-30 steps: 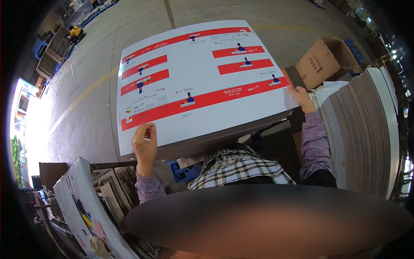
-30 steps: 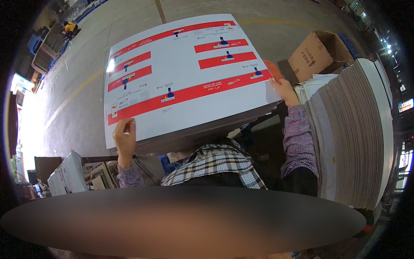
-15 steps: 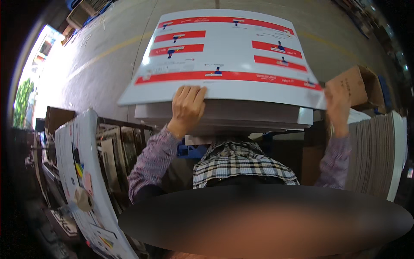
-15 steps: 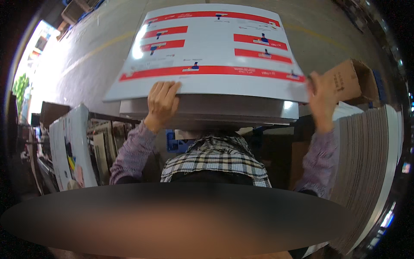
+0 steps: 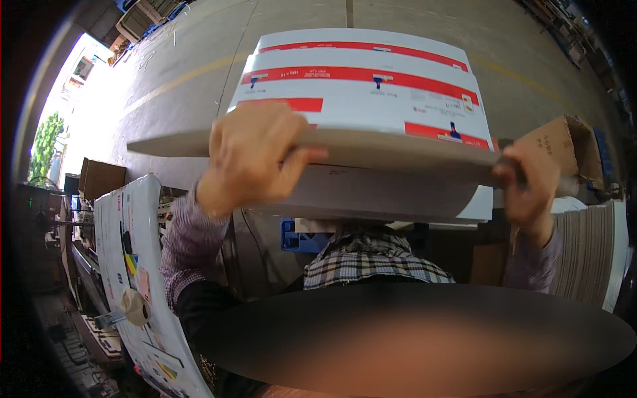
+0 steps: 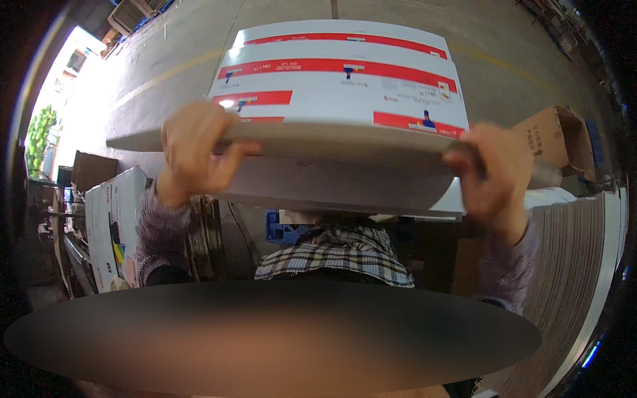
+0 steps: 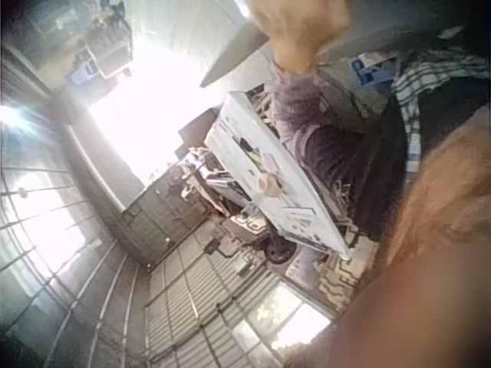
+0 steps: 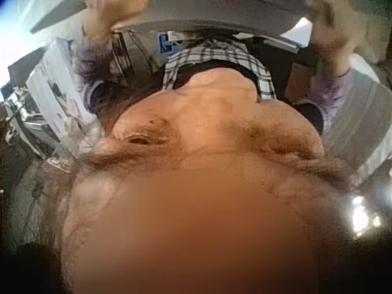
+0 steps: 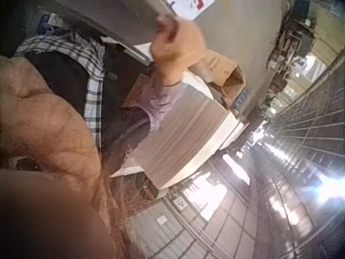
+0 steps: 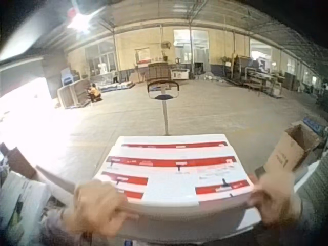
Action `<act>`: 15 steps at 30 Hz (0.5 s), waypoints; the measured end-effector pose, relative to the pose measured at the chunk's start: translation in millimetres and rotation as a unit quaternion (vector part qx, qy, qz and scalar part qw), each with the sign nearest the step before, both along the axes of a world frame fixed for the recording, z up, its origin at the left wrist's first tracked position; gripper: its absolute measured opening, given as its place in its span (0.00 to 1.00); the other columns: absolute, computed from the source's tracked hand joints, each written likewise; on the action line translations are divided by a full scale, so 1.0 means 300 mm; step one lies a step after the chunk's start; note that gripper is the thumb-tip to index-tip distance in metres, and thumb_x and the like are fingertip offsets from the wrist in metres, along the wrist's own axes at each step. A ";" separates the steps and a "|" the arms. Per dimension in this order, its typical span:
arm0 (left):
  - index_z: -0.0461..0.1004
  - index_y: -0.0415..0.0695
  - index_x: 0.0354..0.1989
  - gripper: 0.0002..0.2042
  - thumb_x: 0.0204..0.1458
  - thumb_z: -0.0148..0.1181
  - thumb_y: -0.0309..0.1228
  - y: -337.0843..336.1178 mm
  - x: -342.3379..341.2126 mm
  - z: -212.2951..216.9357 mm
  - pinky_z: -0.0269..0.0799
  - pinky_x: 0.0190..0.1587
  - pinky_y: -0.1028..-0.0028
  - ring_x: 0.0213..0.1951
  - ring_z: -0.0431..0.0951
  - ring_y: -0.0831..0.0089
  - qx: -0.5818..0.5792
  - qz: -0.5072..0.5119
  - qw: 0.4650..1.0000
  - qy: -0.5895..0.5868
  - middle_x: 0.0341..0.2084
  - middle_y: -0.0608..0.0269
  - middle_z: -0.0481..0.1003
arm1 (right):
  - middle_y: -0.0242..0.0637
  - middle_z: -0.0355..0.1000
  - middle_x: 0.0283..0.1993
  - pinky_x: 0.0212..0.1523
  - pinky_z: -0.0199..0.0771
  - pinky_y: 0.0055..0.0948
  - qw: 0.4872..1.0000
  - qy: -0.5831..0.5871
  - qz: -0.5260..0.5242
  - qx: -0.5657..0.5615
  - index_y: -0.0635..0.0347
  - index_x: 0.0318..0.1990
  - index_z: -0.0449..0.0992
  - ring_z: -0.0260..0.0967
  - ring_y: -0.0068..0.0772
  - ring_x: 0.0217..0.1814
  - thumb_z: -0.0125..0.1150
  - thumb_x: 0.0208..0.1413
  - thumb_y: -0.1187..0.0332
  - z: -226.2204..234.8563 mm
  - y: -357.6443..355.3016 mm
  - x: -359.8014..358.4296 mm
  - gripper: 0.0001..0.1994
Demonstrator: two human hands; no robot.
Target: Stacking large printed sheets of paper or cardboard onto a pile.
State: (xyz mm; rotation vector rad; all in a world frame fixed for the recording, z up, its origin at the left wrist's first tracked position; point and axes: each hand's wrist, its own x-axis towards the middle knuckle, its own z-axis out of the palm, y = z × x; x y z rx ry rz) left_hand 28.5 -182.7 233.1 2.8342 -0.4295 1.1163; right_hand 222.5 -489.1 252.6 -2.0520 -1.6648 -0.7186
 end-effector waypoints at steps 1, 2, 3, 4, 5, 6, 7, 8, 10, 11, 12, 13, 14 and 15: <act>0.70 0.41 0.25 0.11 0.45 0.61 0.36 0.030 0.041 0.018 0.64 0.25 0.67 0.21 0.71 0.60 -0.014 0.035 0.999 0.000 0.17 0.57 0.69 | 0.47 0.72 0.29 0.30 0.68 0.36 0.999 0.034 -0.008 -0.008 0.62 0.33 0.73 0.71 0.48 0.29 0.64 0.46 0.70 0.036 0.037 0.038 0.08; 0.70 0.41 0.25 0.15 0.50 0.58 0.42 0.067 0.089 0.032 0.64 0.25 0.66 0.21 0.72 0.58 -0.030 0.073 0.997 0.000 0.16 0.55 0.70 | 0.47 0.72 0.28 0.29 0.69 0.36 0.997 0.069 -0.013 -0.018 0.62 0.32 0.73 0.71 0.48 0.28 0.63 0.48 0.67 0.061 0.090 0.092 0.09; 0.70 0.40 0.25 0.19 0.53 0.53 0.46 0.115 0.155 0.010 0.64 0.26 0.63 0.22 0.72 0.57 -0.039 0.113 0.993 0.023 0.17 0.53 0.70 | 0.46 0.72 0.27 0.29 0.69 0.37 0.994 0.098 -0.010 -0.042 0.62 0.33 0.74 0.70 0.48 0.26 0.60 0.50 0.65 0.063 0.148 0.164 0.09; 0.69 0.40 0.24 0.24 0.55 0.48 0.51 0.159 0.225 -0.038 0.64 0.27 0.61 0.23 0.72 0.55 -0.050 0.151 0.986 0.047 0.17 0.51 0.71 | 0.46 0.72 0.25 0.28 0.69 0.38 0.990 0.128 -0.009 -0.066 0.62 0.34 0.74 0.70 0.48 0.24 0.58 0.53 0.62 0.047 0.202 0.232 0.11; 0.70 0.39 0.25 0.25 0.56 0.46 0.52 0.180 0.284 -0.079 0.64 0.28 0.59 0.24 0.73 0.55 -0.084 0.171 0.977 0.097 0.18 0.50 0.71 | 0.45 0.72 0.27 0.30 0.69 0.37 0.989 0.120 -0.029 -0.083 0.62 0.34 0.74 0.70 0.48 0.27 0.56 0.55 0.60 0.006 0.255 0.285 0.13; 0.70 0.39 0.25 0.26 0.56 0.44 0.53 0.198 0.336 -0.139 0.65 0.30 0.58 0.26 0.74 0.55 -0.119 0.190 0.963 0.147 0.19 0.49 0.72 | 0.45 0.73 0.29 0.33 0.69 0.36 0.987 0.111 -0.048 -0.102 0.63 0.35 0.74 0.71 0.47 0.30 0.54 0.56 0.58 -0.062 0.297 0.328 0.15; 0.70 0.39 0.25 0.26 0.57 0.43 0.52 0.227 0.367 -0.215 0.65 0.31 0.58 0.27 0.74 0.55 -0.149 0.189 0.951 0.193 0.20 0.49 0.72 | 0.46 0.72 0.32 0.38 0.67 0.38 0.990 0.079 -0.056 -0.106 0.63 0.36 0.74 0.70 0.47 0.35 0.53 0.56 0.57 -0.133 0.331 0.353 0.16; 0.71 0.38 0.25 0.26 0.58 0.42 0.51 0.248 0.400 -0.304 0.65 0.32 0.58 0.28 0.74 0.55 -0.180 0.184 0.937 0.238 0.21 0.49 0.73 | 0.46 0.72 0.35 0.43 0.66 0.39 0.991 0.048 -0.067 -0.110 0.63 0.38 0.73 0.69 0.47 0.40 0.52 0.57 0.55 -0.223 0.355 0.379 0.17; 0.71 0.38 0.27 0.25 0.58 0.41 0.50 0.243 0.415 -0.488 0.66 0.34 0.59 0.28 0.74 0.54 -0.160 0.191 0.927 0.281 0.20 0.49 0.74 | 0.46 0.68 0.43 0.52 0.58 0.43 0.993 0.011 -0.104 -0.063 0.63 0.43 0.72 0.63 0.48 0.50 0.50 0.57 0.51 -0.467 0.351 0.404 0.21; 0.72 0.38 0.28 0.24 0.59 0.41 0.49 0.233 0.395 -0.511 0.67 0.36 0.59 0.28 0.74 0.54 -0.137 0.203 0.914 0.324 0.20 0.49 0.74 | 0.45 0.65 0.46 0.55 0.55 0.46 0.974 0.108 -0.115 -0.163 0.63 0.48 0.70 0.60 0.49 0.52 0.48 0.57 0.47 -0.520 0.358 0.375 0.25; 0.72 0.38 0.28 0.24 0.59 0.41 0.49 0.242 0.388 -0.517 0.67 0.36 0.59 0.28 0.74 0.54 -0.137 0.207 0.912 0.327 0.20 0.49 0.74 | 0.45 0.65 0.46 0.55 0.55 0.46 0.974 0.111 -0.110 -0.163 0.63 0.48 0.70 0.60 0.49 0.52 0.48 0.57 0.47 -0.536 0.353 0.383 0.25; 0.72 0.39 0.32 0.22 0.58 0.42 0.48 0.232 0.390 -0.469 0.67 0.38 0.60 0.31 0.74 0.54 -0.177 0.211 0.893 0.357 0.23 0.49 0.74 | 0.44 0.65 0.48 0.55 0.54 0.45 0.971 0.145 -0.098 -0.163 0.62 0.50 0.69 0.59 0.47 0.53 0.46 0.57 0.46 -0.508 0.347 0.384 0.27; 0.73 0.41 0.36 0.20 0.58 0.44 0.47 0.227 0.389 -0.435 0.68 0.40 0.60 0.33 0.74 0.55 -0.217 0.215 0.871 0.385 0.26 0.49 0.75 | 0.44 0.64 0.49 0.56 0.54 0.43 0.967 0.179 -0.085 -0.161 0.62 0.52 0.69 0.58 0.45 0.54 0.45 0.58 0.45 -0.489 0.340 0.383 0.28; 0.73 0.41 0.36 0.20 0.58 0.44 0.47 0.241 0.378 -0.436 0.68 0.40 0.60 0.33 0.74 0.55 -0.215 0.217 0.871 0.384 0.26 0.49 0.75 | 0.44 0.64 0.49 0.56 0.54 0.43 0.968 0.178 -0.083 -0.159 0.62 0.52 0.69 0.58 0.45 0.54 0.45 0.58 0.45 -0.498 0.329 0.379 0.28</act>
